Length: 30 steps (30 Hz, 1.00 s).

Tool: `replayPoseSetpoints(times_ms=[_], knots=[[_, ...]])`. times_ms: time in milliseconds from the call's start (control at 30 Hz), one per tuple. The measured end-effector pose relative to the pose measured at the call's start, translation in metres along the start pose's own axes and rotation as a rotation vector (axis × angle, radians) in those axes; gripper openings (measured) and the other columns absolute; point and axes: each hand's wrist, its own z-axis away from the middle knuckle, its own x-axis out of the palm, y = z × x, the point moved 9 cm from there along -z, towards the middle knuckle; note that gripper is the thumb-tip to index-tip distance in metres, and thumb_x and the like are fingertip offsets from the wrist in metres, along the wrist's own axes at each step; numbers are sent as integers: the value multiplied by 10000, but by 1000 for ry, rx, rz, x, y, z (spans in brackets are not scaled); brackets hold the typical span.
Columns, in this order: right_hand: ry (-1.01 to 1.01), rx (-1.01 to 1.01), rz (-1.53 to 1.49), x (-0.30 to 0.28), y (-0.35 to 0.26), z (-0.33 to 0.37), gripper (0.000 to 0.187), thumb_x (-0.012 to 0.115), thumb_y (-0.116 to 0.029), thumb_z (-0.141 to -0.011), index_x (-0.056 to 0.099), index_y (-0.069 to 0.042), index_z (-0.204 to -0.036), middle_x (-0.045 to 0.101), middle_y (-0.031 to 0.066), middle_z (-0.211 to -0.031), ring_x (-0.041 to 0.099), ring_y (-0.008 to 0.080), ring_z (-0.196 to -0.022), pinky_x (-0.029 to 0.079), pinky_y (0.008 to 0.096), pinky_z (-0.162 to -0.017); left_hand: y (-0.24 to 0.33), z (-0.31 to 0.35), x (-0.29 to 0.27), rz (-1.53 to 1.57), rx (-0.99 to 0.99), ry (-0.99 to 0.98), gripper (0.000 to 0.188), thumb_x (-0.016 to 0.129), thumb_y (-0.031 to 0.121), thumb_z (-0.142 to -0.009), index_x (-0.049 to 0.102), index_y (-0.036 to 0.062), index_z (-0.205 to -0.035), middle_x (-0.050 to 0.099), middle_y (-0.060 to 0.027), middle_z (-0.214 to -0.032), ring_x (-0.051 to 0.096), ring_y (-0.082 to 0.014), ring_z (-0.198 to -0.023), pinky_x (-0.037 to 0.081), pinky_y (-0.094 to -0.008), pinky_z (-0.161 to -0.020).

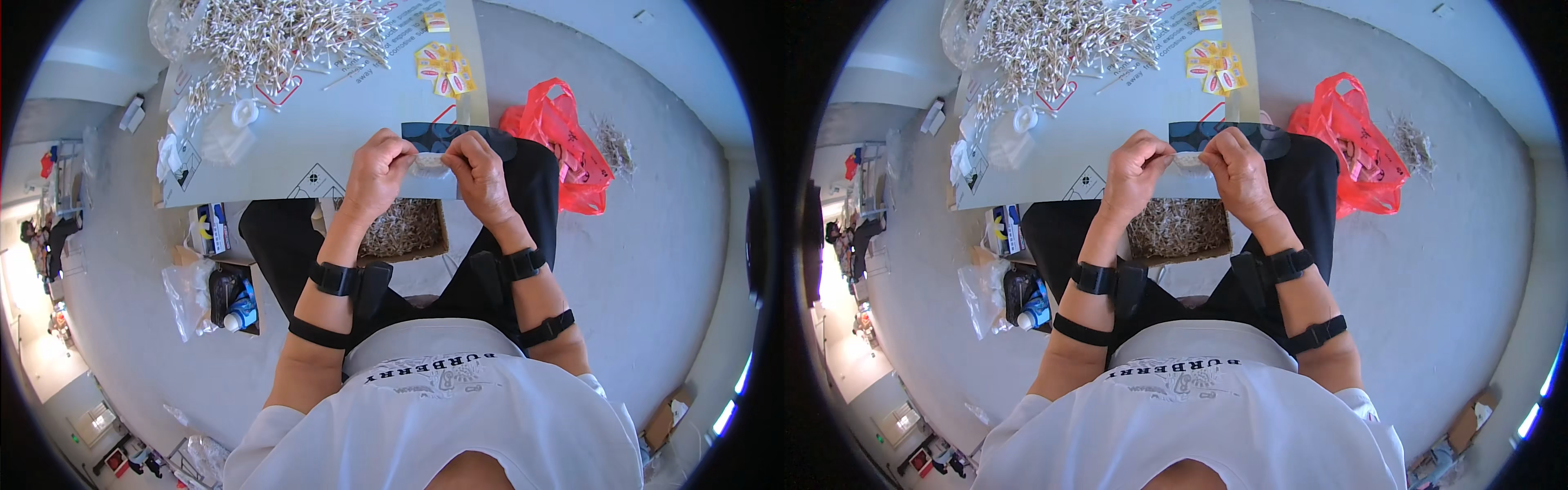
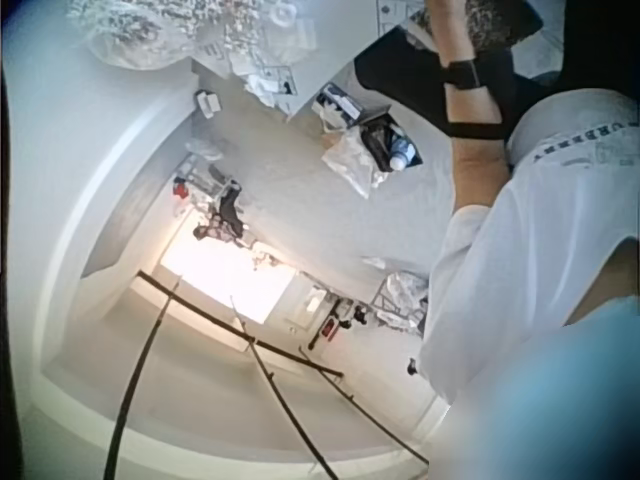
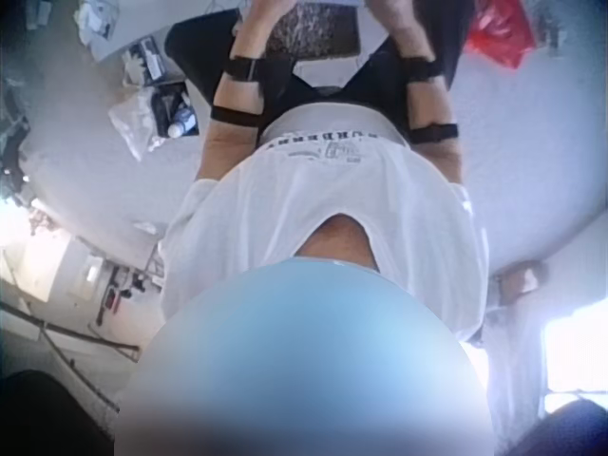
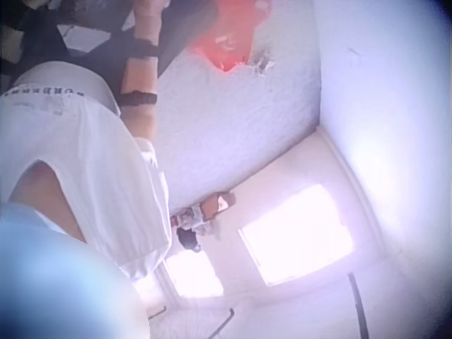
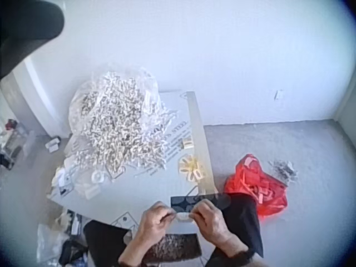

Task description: Sorting and packaging cotton swabs and small metallic components in a workshop environment.

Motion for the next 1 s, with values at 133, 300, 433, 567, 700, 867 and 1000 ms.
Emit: replayPoseSetpoints(times_ms=[133, 300, 433, 567, 700, 867, 1000], knots=[[-1, 7, 9, -1, 2, 1, 133, 661, -11, -831, 529, -12, -845, 538, 139, -821, 579, 350, -734, 481, 379, -637, 22, 0, 4, -162, 180, -3, 152, 638, -87, -746, 608, 18, -852, 567, -98, -791, 600, -262, -674, 483, -334, -587], [-9, -42, 77, 1, -7, 1, 129, 656, -10, -825, 529, -19, -846, 551, 138, -821, 596, 363, -741, 486, 394, -631, 28, 2, 9, -317, 261, 18, 161, 598, -98, -731, 558, 19, -834, 547, -110, -775, 591, -309, -684, 486, -371, -591], [18, -65, 114, -2, -7, 1, 132, 659, -20, -822, 528, -27, -841, 555, 134, -818, 601, 361, -737, 490, 397, -627, 35, 1, 10, -277, 271, 28, 180, 613, -88, -715, 520, 25, -822, 538, -113, -775, 580, -326, -679, 479, -390, -588], [47, -128, 164, -2, -18, 0, 109, 681, -41, -793, 585, -50, -842, 580, 93, -854, 607, 326, -789, 493, 393, -652, 39, 1, 16, -406, 305, 1, 162, 633, -38, -698, 513, 25, -788, 515, -105, -781, 580, -310, -746, 500, -400, -622], [30, -308, 264, 4, -40, -5, 114, 709, -40, -721, 633, -72, -800, 595, 56, -892, 579, 278, -833, 487, 376, -696, 39, 3, 21, -450, 336, -11, 163, 630, -28, -690, 514, 29, -789, 507, -102, -794, 577, -301, -756, 500, -393, -619], [33, -357, 305, 7, -44, -9, 142, 698, -11, -650, 610, -55, -753, 574, 68, -845, 557, 270, -804, 485, 368, -701, 38, 3, 18, -407, 325, 15, 167, 620, -46, -710, 484, 23, -778, 494, -110, -757, 548, -326, -682, 468, -418, -589], [62, -371, 346, -3, -39, -5, 152, 674, 29, -625, 590, -38, -732, 552, 76, -805, 555, 277, -788, 492, 371, -690, 37, 4, 18, -409, 315, 19, 167, 616, -50, -707, 487, 27, -781, 501, -110, -759, 556, -322, -689, 467, -412, -587]])
